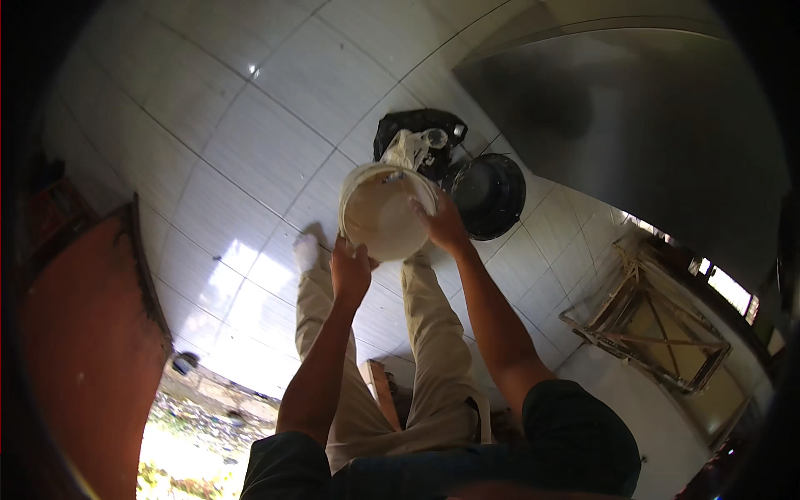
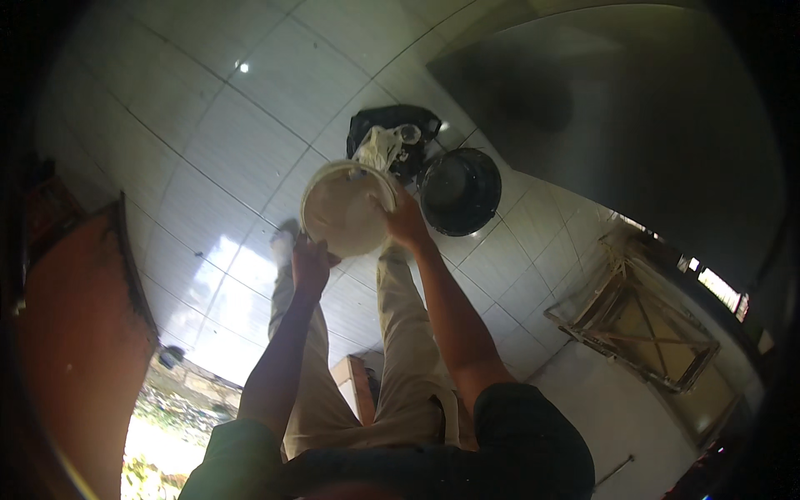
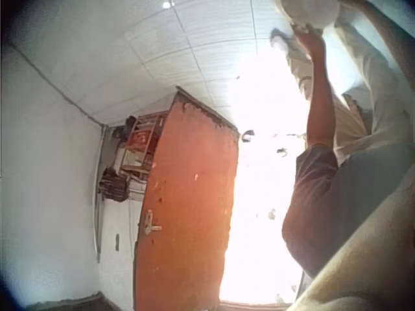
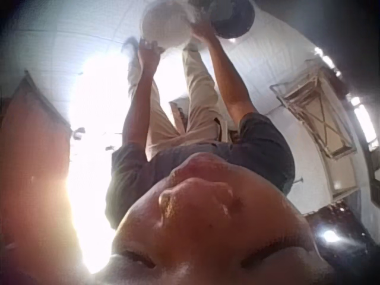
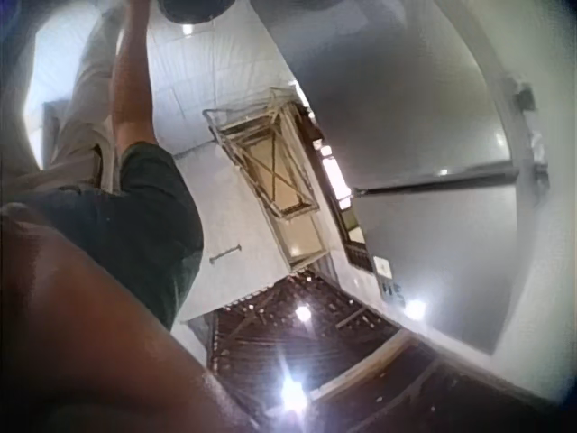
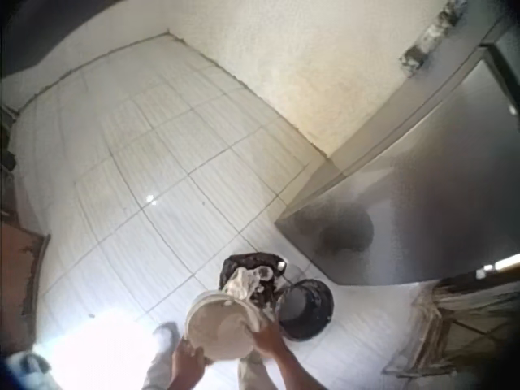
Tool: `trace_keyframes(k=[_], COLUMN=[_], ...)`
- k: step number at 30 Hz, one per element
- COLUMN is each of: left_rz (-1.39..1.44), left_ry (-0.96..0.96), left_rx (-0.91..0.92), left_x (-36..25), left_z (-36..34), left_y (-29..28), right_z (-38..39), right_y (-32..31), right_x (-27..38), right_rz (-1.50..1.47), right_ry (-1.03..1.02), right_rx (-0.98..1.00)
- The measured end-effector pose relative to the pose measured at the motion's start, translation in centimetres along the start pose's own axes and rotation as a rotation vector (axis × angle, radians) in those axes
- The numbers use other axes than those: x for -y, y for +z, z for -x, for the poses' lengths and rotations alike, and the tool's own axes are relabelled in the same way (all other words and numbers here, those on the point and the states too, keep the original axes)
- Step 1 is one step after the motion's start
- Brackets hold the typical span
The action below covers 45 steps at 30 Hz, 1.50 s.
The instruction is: Painting a wall with a paintbrush using white paint from a bucket.
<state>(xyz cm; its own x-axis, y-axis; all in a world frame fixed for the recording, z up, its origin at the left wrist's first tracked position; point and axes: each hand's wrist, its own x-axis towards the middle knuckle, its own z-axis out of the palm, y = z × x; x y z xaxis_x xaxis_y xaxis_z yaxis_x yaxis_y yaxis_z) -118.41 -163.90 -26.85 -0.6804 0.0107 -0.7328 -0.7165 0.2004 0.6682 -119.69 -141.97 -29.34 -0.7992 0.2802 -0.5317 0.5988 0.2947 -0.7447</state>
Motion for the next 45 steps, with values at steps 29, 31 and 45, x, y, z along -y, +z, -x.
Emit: trace_keyframes(k=[29,31,45], left_rz=[0.044,0.189,-0.006], left_ry=[0.000,-0.345,-0.541], left_rx=[1.762,1.799,1.958], left_x=[-24.6,-25.4,-19.5], left_z=[35.7,38.8,54.5], left_y=[9.4,11.6,18.4], right_z=[59.7,62.5,70.5], right_y=[-24.4,-25.8,-30.7], right_x=[35.6,35.8,25.9], right_rz=[0.828,0.861,0.691], right_ry=[-0.322,-0.232,0.236], right_rx=[-1.210,-1.028,-0.805])
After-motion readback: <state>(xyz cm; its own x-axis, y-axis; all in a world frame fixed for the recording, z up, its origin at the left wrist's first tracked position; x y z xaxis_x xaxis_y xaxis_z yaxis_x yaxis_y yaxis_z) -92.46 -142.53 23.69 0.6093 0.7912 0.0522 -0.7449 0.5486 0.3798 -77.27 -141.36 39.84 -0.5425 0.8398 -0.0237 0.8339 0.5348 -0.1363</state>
